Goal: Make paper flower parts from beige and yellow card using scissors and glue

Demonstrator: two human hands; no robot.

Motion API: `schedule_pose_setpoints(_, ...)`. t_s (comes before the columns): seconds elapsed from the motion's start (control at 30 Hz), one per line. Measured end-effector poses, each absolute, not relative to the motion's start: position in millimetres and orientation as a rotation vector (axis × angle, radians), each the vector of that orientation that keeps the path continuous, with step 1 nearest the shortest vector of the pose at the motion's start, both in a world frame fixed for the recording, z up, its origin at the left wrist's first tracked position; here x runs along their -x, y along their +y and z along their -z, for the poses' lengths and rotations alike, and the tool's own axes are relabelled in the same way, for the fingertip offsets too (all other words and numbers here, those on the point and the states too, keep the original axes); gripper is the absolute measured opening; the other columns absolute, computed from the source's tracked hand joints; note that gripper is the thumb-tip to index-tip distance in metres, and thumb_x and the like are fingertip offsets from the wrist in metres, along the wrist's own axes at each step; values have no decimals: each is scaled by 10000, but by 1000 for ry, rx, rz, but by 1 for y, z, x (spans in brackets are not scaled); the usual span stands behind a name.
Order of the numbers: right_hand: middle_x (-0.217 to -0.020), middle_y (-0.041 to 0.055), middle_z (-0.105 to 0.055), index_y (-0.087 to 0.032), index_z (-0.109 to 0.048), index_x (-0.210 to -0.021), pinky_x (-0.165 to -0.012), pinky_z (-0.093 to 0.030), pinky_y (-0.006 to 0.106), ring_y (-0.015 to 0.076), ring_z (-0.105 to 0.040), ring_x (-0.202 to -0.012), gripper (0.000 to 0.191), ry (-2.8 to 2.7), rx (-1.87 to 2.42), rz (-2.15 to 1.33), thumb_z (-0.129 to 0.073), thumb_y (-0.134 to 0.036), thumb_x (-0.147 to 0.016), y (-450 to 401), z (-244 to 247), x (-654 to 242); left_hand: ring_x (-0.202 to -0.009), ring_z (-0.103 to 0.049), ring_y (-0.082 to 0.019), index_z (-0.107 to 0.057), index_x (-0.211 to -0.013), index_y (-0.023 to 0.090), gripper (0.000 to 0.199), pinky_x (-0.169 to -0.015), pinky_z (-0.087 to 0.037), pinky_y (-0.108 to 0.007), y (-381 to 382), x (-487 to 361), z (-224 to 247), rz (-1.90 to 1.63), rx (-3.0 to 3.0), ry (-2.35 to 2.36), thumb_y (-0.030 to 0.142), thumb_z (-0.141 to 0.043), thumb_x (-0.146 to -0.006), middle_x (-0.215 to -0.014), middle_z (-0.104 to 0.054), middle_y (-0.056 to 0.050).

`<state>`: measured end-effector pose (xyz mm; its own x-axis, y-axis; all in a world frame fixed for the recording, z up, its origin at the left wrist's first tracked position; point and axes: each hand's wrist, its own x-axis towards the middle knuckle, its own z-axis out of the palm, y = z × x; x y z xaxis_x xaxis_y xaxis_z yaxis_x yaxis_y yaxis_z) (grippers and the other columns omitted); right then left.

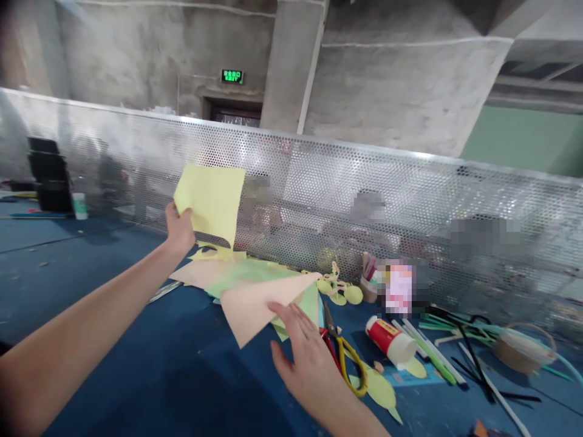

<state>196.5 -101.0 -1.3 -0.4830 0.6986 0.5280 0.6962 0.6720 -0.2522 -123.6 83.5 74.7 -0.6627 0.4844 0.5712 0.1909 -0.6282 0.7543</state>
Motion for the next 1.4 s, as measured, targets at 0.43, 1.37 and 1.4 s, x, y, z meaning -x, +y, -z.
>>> schedule_pose_setpoints(0.43,-1043,131,-638,-127,-399,-1247,-840,-457,376,240,-589,-1018,523,-1784,1369,-852,-536,-283,-767,-29,8,-207,-740,-634,-187,-426,-1002,273,433,-607,-540,-331,32,19,-61,-1694,-1075,783,195,-655,-643,-926,-613,-11)
schedule_pose_setpoints(1.37,-681,-39,-607,-245,-649,-986,-476,-369,171,94,-488,-553,330,-2001,1449,-1188,-488,-179,-705,-98,-52,-291,-874,-627,-360,-654,-924,101,852,-781,-471,-467,2,8,-40,-687,-978,533,806,-253,-663,-870,-696,-157)
schedule_pose_setpoints(1.4,-694,-33,-629,-243,-662,-967,-488,-391,179,106,-517,-574,315,-2020,1458,-1134,-505,-187,-699,-100,-52,-291,-871,-630,-351,-662,-900,105,800,-786,-472,-456,2,10,-39,-624,-1029,558,784,-307,-671,-871,-697,-156)
